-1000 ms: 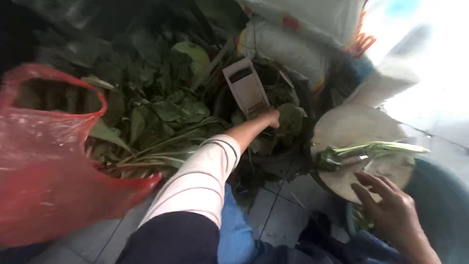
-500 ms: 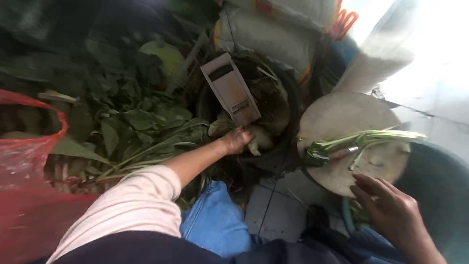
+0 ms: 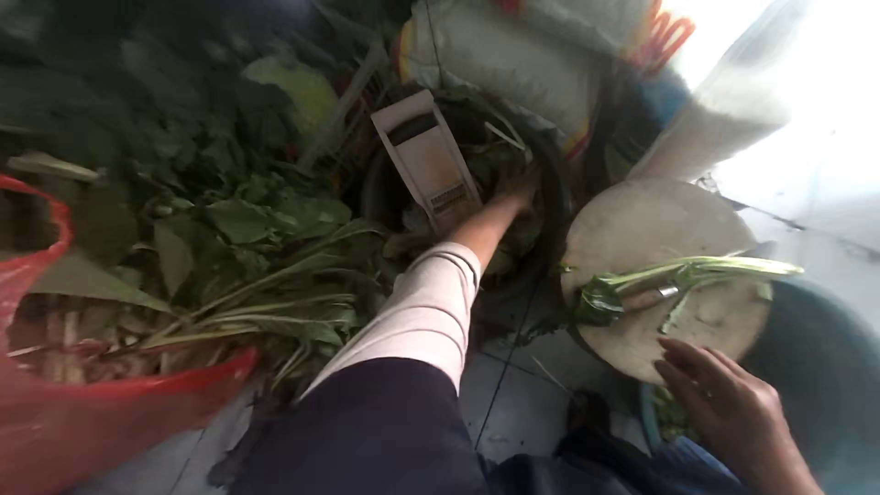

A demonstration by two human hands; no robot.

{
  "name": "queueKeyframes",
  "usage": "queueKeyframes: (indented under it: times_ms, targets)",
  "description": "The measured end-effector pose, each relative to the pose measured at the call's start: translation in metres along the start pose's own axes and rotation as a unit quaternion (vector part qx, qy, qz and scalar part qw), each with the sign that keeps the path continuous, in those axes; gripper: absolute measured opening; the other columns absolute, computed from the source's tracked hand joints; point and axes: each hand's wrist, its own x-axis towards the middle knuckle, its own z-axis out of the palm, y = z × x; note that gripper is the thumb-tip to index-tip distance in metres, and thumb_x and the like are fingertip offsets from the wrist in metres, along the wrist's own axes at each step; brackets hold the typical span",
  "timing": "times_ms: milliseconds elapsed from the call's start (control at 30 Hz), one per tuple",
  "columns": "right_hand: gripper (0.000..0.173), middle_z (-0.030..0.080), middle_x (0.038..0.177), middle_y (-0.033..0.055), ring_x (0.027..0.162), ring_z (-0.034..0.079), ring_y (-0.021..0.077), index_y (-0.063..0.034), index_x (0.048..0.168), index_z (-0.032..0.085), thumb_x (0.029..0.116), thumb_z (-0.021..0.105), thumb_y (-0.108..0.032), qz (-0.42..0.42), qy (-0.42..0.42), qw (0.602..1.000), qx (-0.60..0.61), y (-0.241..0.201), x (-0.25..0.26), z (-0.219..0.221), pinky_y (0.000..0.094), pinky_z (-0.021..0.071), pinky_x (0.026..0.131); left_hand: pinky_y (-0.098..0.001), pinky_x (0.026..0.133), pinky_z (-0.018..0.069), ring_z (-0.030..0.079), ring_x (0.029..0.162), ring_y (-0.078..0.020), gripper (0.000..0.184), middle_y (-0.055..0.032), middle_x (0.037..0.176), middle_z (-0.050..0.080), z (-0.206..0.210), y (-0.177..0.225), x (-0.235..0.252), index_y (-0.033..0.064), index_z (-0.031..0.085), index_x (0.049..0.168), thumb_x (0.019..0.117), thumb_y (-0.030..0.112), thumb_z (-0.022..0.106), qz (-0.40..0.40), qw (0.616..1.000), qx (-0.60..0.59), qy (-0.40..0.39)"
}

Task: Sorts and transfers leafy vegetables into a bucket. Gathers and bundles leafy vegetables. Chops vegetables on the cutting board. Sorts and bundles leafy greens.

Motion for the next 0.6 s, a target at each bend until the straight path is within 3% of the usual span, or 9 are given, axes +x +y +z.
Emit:
queueKeyframes:
  times_ms: [67,133,167,233,267,367,433,533,600]
  targets:
    - [0.035,0.075,0.093,0.0111,0.08,0.073,0.016,-0.0019,0.116,0.074,0.0986,0.06,-0.028,-0.006,0.0,1.0,0.003,0.001,0.0,0.002,0.0292,0.0611,0.072,-0.0655,0.121,0.0215,0.023,0.156,-0.0403,0.078,-0.0133,0.172,0.018,0.025,-0.005,0.001,0.0105,0.025,0.164,0.0977,0.013,0.066,-0.003,0.999,-0.025,0.021]
    - [0.034,0.075,0.093,0.0114,0.079,0.073,0.0164,-0.0017,0.116,0.074,0.0984,0.06,-0.027,-0.01,-0.003,1.0,0.01,0.003,-0.002,0.006,0.0304,0.0615,0.072,-0.0652,0.112,0.0382,0.044,0.143,-0.0432,0.065,-0.0119,0.171,0.022,0.026,-0.008,-0.012,0.0184,0.034,0.162,0.1021,0.01,0.058,-0.018,1.0,0.012,0.002]
    - [0.034,0.075,0.093,0.0114,0.079,0.073,0.0165,-0.0018,0.116,0.074,0.0988,0.06,-0.027,-0.011,-0.005,1.0,0.01,0.005,-0.001,0.006,0.0307,0.0615,0.072,-0.0656,0.107,0.0435,0.054,0.134,-0.0445,0.062,-0.0152,0.166,0.033,0.02,-0.01,-0.014,0.0196,0.041,0.159,0.101,0.011,0.059,-0.022,0.999,0.034,-0.012]
    - [0.034,0.074,0.092,0.0111,0.077,0.072,0.0171,-0.002,0.115,0.074,0.0986,0.059,-0.027,-0.012,-0.002,1.0,0.006,0.006,-0.003,0.008,0.0312,0.0614,0.07,-0.0674,0.108,0.0386,0.059,0.125,-0.0461,0.055,-0.0229,0.141,0.06,0.011,-0.011,-0.021,0.021,0.046,0.155,0.1018,0.014,0.06,-0.03,0.995,0.069,-0.06]
    - [0.034,0.075,0.092,0.0106,0.077,0.072,0.017,-0.0023,0.115,0.074,0.0986,0.058,-0.027,-0.011,0.0,1.0,0.004,0.005,-0.005,0.008,0.0314,0.0614,0.07,-0.0676,0.11,0.0364,0.06,0.124,-0.0458,0.056,-0.0231,0.133,0.064,0.015,-0.015,-0.022,0.0241,0.046,0.156,0.102,0.017,0.061,-0.028,0.994,0.084,-0.063]
    - [0.035,0.075,0.091,0.0088,0.077,0.073,0.0166,-0.0037,0.116,0.074,0.0993,0.058,-0.03,-0.003,0.0,1.0,0.005,0.004,-0.009,0.009,0.0317,0.0616,0.07,-0.0686,0.111,0.0346,0.06,0.121,-0.0486,0.063,-0.026,0.13,0.064,0.025,-0.016,-0.02,0.0289,0.042,0.157,0.1001,0.01,0.062,-0.015,0.993,0.112,-0.025]
    - [0.035,0.075,0.091,0.0091,0.077,0.073,0.0173,-0.004,0.115,0.075,0.099,0.057,-0.03,-0.003,-0.004,1.0,0.0,0.005,-0.011,0.013,0.0329,0.0616,0.07,-0.0695,0.111,0.0335,0.055,0.128,-0.0483,0.057,-0.0258,0.137,0.06,0.024,-0.01,-0.017,0.0229,0.049,0.152,0.0989,0.008,0.063,0.005,0.991,0.134,0.001]
    - [0.035,0.075,0.091,0.0094,0.078,0.073,0.018,-0.0042,0.114,0.075,0.099,0.057,-0.03,-0.004,-0.015,1.0,-0.002,0.007,-0.011,0.016,0.0341,0.0619,0.071,-0.0713,0.121,0.0116,0.028,0.153,-0.0419,0.046,-0.0173,0.159,0.043,0.025,-0.007,0.0,0.0105,0.06,0.143,0.0974,0.002,0.063,0.066,0.98,0.185,0.026]
    - [0.035,0.075,0.091,0.0092,0.079,0.073,0.0173,-0.004,0.115,0.075,0.0987,0.058,-0.029,-0.007,-0.014,1.0,0.0,0.006,-0.01,0.016,0.0323,0.062,0.072,-0.0663,0.125,0.008,0.026,0.154,-0.0405,0.042,-0.0169,0.158,0.045,0.03,-0.007,0.006,0.0055,0.059,0.142,0.0995,0.001,0.058,0.071,0.98,0.183,0.015]
